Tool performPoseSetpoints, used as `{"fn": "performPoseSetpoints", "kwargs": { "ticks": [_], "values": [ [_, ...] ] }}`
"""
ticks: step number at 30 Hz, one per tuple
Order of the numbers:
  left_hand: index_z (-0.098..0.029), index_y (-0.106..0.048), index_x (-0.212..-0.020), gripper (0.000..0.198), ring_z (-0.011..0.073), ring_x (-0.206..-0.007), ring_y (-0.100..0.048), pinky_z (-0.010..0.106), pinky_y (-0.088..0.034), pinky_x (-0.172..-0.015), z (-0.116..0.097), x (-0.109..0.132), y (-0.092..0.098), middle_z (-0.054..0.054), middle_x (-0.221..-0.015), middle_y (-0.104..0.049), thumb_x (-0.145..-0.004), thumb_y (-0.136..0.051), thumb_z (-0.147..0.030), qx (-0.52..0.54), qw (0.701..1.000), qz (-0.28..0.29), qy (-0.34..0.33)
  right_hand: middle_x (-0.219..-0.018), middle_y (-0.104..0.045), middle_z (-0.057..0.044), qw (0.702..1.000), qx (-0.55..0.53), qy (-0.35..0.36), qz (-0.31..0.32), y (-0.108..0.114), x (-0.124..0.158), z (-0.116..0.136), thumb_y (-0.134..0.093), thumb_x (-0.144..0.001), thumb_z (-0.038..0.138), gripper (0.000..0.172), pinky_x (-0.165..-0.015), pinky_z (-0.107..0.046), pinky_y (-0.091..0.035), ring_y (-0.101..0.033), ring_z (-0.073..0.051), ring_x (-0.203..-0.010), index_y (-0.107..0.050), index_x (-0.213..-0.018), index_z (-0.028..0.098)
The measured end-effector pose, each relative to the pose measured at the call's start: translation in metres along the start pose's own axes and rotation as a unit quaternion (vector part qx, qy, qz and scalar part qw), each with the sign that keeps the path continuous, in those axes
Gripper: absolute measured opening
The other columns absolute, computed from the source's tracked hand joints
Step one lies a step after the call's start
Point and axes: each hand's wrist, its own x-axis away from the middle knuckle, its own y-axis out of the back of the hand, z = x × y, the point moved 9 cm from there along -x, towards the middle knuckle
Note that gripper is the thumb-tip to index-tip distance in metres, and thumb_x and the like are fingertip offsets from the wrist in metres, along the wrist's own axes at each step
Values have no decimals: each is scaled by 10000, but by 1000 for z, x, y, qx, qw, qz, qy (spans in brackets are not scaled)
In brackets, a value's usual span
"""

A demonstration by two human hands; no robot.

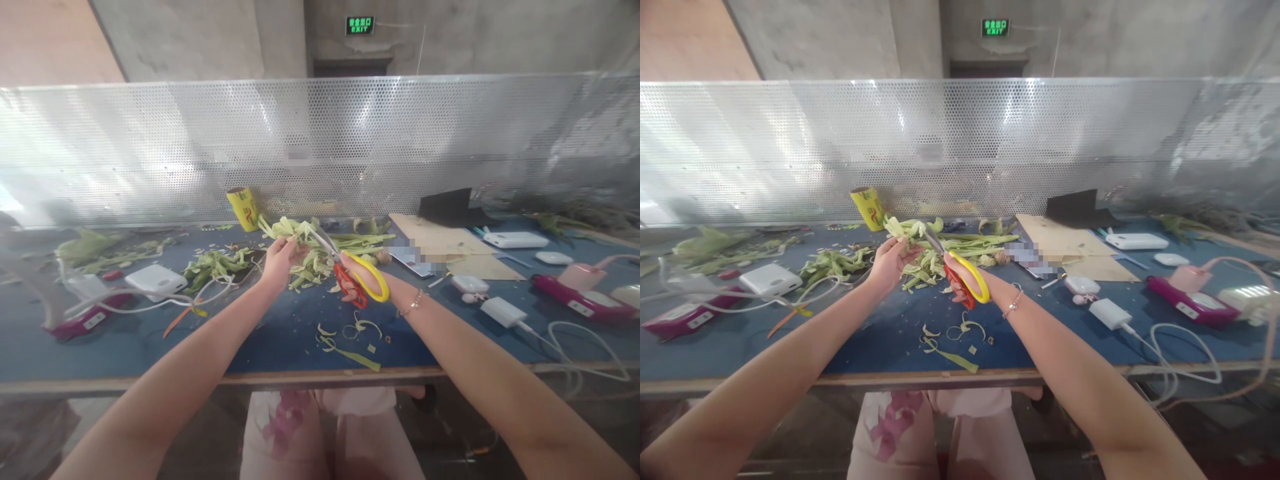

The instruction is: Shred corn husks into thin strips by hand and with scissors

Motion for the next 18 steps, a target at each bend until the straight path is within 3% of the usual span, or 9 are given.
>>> {"fn": "performPoseSetpoints", "kwargs": {
  "ticks": [12,18],
  "values": [
    [-157,-554,-733,247,155,-639,-649,291,-514,-635,-1,7,-14,-5,-675,-606,-625,-689,-334,-17,997,74,-15,-431,-321,69,1000,-11,11,18,-4,6,7,-239,-862,636,544,-618,-287,-470,-287,-60,-374,-364,-561,200],
    [-162,-536,-731,249,153,-639,-650,295,-505,-660,-3,2,-3,-9,-659,-602,-630,-677,-341,-3,999,25,-21,-426,-318,71,1000,-7,-2,20,-3,4,3,-214,-865,640,554,-583,-279,-458,-277,-56,-367,-375,-572,198]
  ]
}}
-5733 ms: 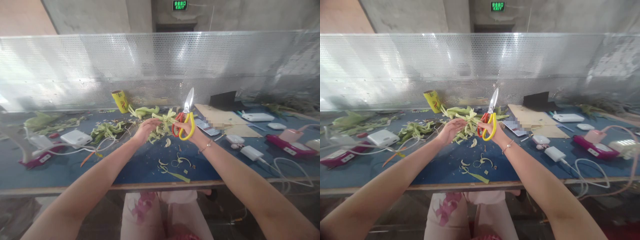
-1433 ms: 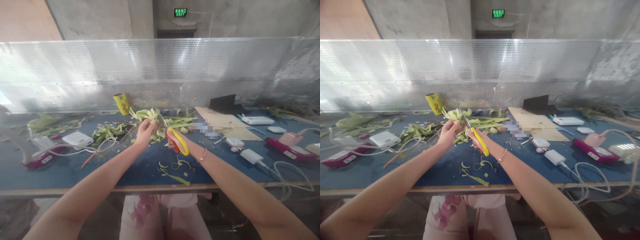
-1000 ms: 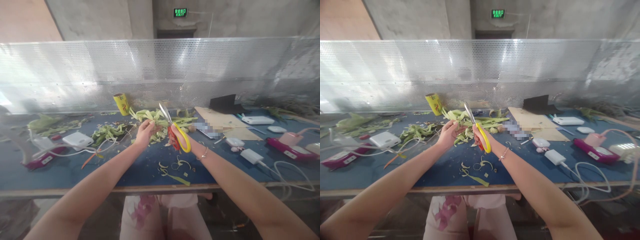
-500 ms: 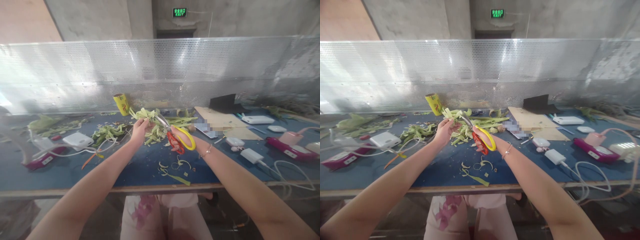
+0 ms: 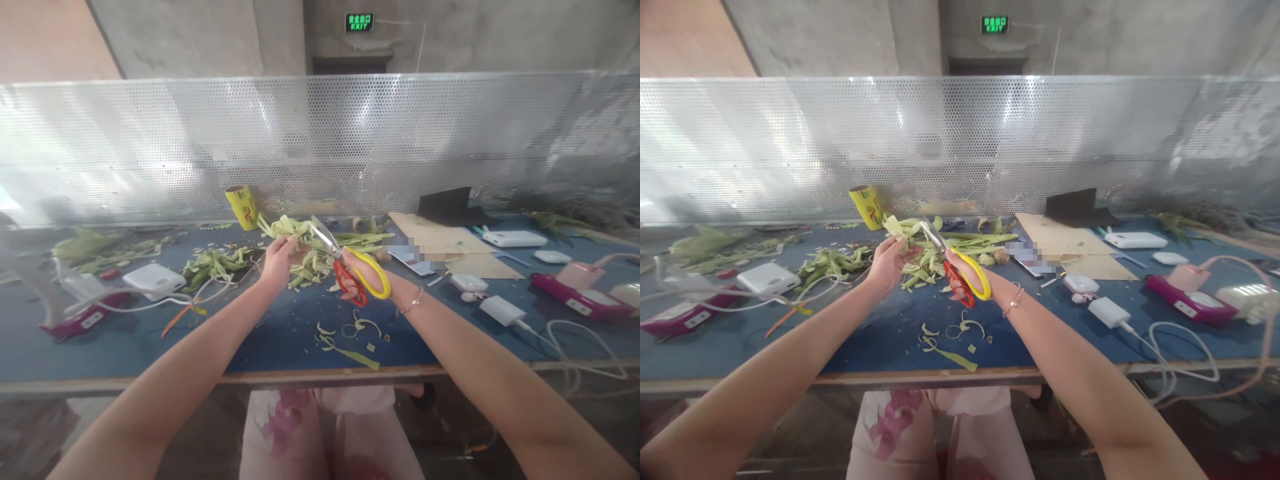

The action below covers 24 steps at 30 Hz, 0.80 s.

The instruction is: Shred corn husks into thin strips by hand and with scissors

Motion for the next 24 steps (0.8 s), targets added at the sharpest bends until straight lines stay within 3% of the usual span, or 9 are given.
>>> {"fn": "performPoseSetpoints", "kwargs": {
  "ticks": [4,14,24],
  "values": [
    [-162,-538,-727,258,142,-611,-644,276,-506,-632,-3,-2,4,-23,-630,-594,-612,-691,-335,4,1000,-16,-10,-409,-332,61,1000,17,-19,2,-2,1,-3,-227,-850,663,587,-587,-289,-460,-316,-56,-356,-372,-528,194],
    [-143,-636,-740,240,173,-628,-653,317,-530,-644,9,5,-17,35,-681,-656,-621,-701,-341,-24,994,102,26,-421,-340,71,1000,-13,24,-14,3,-1,4,-330,-832,650,534,-648,-289,-481,-314,-55,-363,-399,-563,194],
    [-135,-614,-720,258,151,-591,-645,270,-518,-606,8,9,-22,25,-647,-664,-593,-718,-334,-12,992,116,41,-415,-343,52,999,-16,35,-13,6,-7,3,-395,-780,686,565,-663,-332,-497,-329,-77,-374,-359,-487,204]
  ]
}}
